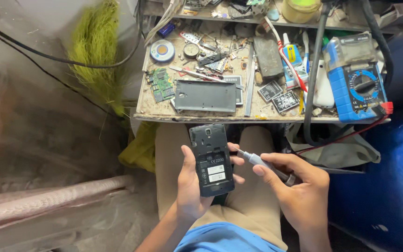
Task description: The person uses a screwdriver and a plastic prying tool to disassemble or repair the back casing of a black smartphone on a cluttered electronics workbench.
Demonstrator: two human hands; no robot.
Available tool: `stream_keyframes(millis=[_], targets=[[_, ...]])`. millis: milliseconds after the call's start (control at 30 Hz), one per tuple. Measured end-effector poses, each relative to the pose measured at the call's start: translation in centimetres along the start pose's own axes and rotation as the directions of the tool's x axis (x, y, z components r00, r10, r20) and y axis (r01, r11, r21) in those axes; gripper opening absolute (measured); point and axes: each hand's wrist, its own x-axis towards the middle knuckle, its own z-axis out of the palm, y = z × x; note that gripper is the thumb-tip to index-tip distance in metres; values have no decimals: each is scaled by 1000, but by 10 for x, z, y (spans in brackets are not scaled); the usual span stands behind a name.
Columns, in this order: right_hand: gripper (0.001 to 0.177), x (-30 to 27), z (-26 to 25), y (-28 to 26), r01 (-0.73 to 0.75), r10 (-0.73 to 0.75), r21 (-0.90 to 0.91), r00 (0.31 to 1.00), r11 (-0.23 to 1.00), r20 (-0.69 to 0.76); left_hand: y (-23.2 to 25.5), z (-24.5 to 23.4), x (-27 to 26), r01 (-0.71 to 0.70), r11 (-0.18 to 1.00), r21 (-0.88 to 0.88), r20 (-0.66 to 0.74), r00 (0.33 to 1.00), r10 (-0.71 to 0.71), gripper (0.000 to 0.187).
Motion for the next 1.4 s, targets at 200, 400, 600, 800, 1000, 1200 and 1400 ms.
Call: stream_keyframes(millis=[200,400,600,800,1000,1200,1400], targets=[[20,0,3,-3,78,-79,-96,997,992,-15,-8,-7,-3,-73,994,75,140,988,62,92],[18,1,4,-7,183,-187,-131,982,974,-21,-12,-5,-4,-81,994,77,108,991,73,96],[17,5,3,-6,152,-156,-109,988,982,-24,-12,-1,-2,-159,978,136,124,982,143,97],[17,6,2,-7,142,-145,-103,989,984,-15,-12,2,1,-173,973,151,129,980,154,96],[16,11,5,-13,176,-182,-140,983,974,-29,-10,2,3,-199,962,190,147,974,172,97],[15,13,12,-20,148,-161,-206,986,967,-46,-12,-1,5,-243,940,241,124,968,218,95],[20,23,14,-29,226,-232,-303,973,926,17,-18,-3,8,-322,886,333,106,947,304,89]])
